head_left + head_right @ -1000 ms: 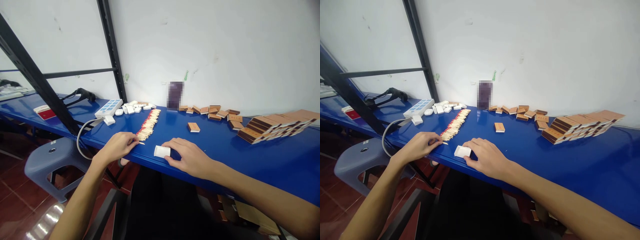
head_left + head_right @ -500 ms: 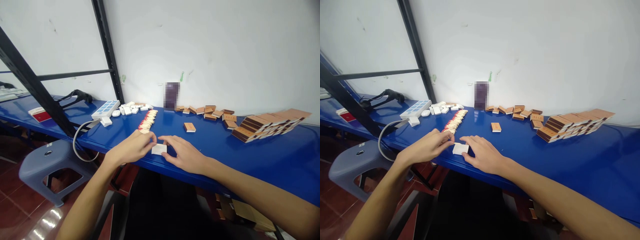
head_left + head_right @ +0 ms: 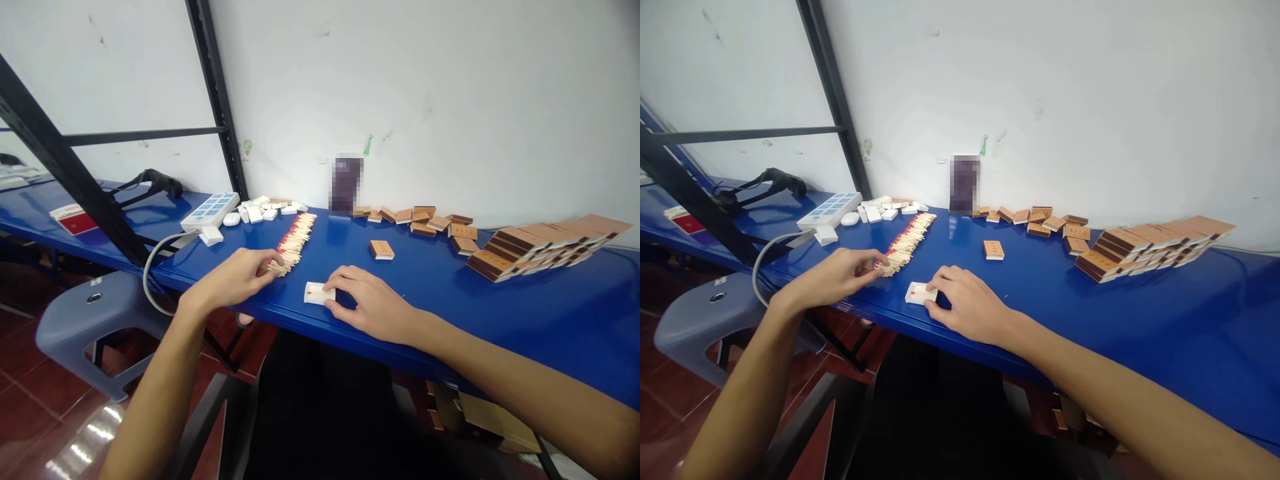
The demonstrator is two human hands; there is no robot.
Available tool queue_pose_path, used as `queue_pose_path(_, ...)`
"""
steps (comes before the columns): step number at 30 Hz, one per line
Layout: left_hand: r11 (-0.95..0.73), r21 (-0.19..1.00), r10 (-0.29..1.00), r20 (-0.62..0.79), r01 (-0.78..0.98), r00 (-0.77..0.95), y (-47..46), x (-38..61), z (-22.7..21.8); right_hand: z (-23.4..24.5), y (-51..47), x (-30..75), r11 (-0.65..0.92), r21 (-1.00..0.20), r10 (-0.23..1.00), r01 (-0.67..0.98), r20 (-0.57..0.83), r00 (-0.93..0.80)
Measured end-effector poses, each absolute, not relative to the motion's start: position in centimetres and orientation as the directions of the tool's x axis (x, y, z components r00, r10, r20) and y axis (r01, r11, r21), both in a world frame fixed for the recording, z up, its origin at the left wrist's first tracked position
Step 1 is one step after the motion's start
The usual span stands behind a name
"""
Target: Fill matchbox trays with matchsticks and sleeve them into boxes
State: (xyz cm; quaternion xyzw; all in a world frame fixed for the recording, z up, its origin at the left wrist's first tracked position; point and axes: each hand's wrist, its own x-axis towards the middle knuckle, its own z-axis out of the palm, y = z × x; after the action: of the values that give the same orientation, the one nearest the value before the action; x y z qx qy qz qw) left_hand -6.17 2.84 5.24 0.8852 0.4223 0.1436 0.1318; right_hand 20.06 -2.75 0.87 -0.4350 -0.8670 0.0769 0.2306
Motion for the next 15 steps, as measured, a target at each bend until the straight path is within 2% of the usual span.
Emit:
queue_pose_path(4,-0.579,0.290,0.810,0.097,0.762,0.579,3.9,-7.9,5.1,0.9,-2.8,20.1,0.632,-0.317,0.771,0.707,0.342,-0.537)
queue_pose_path(15,-0.583,0.245,0.809,0.078,0.775,0.583,4.7,-8.0,4.6,0.9,-2.8,20.2,0.677,-0.276,0.732,0.683,0.348,-0.585)
